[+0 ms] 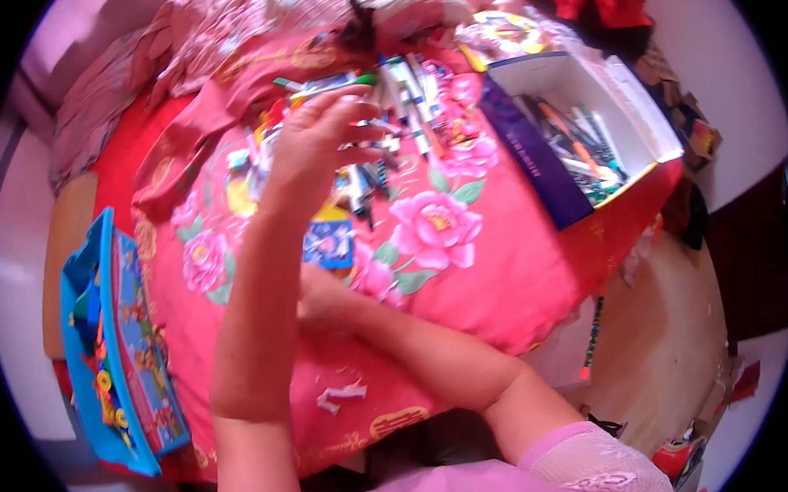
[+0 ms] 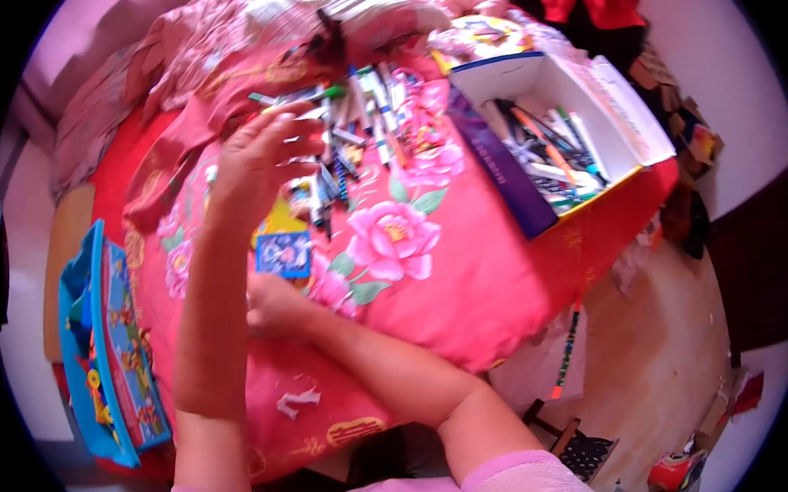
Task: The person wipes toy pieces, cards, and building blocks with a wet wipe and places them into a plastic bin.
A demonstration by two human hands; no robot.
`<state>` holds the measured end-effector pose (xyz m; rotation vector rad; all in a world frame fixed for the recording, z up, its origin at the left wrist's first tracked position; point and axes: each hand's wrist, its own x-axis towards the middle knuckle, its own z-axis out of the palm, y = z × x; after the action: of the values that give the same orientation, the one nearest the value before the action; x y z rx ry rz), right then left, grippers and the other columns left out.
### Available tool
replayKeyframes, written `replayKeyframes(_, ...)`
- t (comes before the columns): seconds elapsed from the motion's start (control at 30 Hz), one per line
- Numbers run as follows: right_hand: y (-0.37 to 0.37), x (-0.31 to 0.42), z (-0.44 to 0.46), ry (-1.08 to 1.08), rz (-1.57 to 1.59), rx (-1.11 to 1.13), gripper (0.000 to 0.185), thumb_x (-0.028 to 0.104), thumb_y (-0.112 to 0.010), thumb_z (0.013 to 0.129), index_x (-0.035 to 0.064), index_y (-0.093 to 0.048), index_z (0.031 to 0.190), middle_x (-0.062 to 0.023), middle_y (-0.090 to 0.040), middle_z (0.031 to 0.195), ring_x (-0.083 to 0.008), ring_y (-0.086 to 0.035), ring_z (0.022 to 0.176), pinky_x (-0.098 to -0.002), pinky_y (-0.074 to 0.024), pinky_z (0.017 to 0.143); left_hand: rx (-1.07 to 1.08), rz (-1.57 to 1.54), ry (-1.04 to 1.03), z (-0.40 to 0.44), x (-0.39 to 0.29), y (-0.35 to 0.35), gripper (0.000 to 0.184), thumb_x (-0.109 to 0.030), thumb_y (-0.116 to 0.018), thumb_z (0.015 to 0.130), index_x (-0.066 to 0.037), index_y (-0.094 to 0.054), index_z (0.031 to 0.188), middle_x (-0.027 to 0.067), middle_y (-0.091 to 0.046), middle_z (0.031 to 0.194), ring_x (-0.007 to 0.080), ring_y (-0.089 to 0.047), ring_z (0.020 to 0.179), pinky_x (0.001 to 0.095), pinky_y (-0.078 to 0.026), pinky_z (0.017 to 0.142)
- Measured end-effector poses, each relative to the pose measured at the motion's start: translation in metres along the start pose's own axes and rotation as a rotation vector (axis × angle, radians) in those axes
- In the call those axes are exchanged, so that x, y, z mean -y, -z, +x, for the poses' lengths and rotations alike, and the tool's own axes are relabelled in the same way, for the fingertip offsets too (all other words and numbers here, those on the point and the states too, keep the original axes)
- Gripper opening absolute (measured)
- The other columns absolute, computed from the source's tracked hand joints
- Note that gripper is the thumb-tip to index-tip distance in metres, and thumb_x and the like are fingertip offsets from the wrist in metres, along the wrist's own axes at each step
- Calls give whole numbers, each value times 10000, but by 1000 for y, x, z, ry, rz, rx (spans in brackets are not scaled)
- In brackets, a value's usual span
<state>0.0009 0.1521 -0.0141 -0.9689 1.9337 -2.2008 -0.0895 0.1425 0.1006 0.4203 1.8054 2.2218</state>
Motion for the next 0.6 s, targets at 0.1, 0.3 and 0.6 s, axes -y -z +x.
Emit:
replayKeyframes(0.1, -2, 1, 3, -174, -366, 92, 241, 215, -637, 716, 5, -590, 826, -208, -592, 835, -368, -576, 788, -419, -463, 677, -158, 298, 42, -33, 9, 80, 262, -193, -523, 895, -24, -577, 1087, 57, -632, 905, 110, -603, 733, 233, -494, 584)
replayKeyframes(0.3, -1, 1, 0, -49, -317, 255, 187, 161, -617, 703, -7, -595, 783, -175, -617, 746, -306, -611, 726, -402, -476, 665, -126, 874, 83, -86, 70, 126, 379, -207, -705, 727, 11, -585, 1014, 104, -632, 780, 153, -607, 695, 298, -481, 617)
replayKeyframes(0.6, 9, 24, 1, -629, 195, 501, 134, 149, -648, 773, 28, -611, 816, -42, -626, 704, -101, -597, 630, -228, -469, 552, -221, 821, 143, -103, 78, 105, 398, -147, -720, 695, -21, -517, 1013, 73, -597, 712, 170, -591, 636, 301, -472, 579)
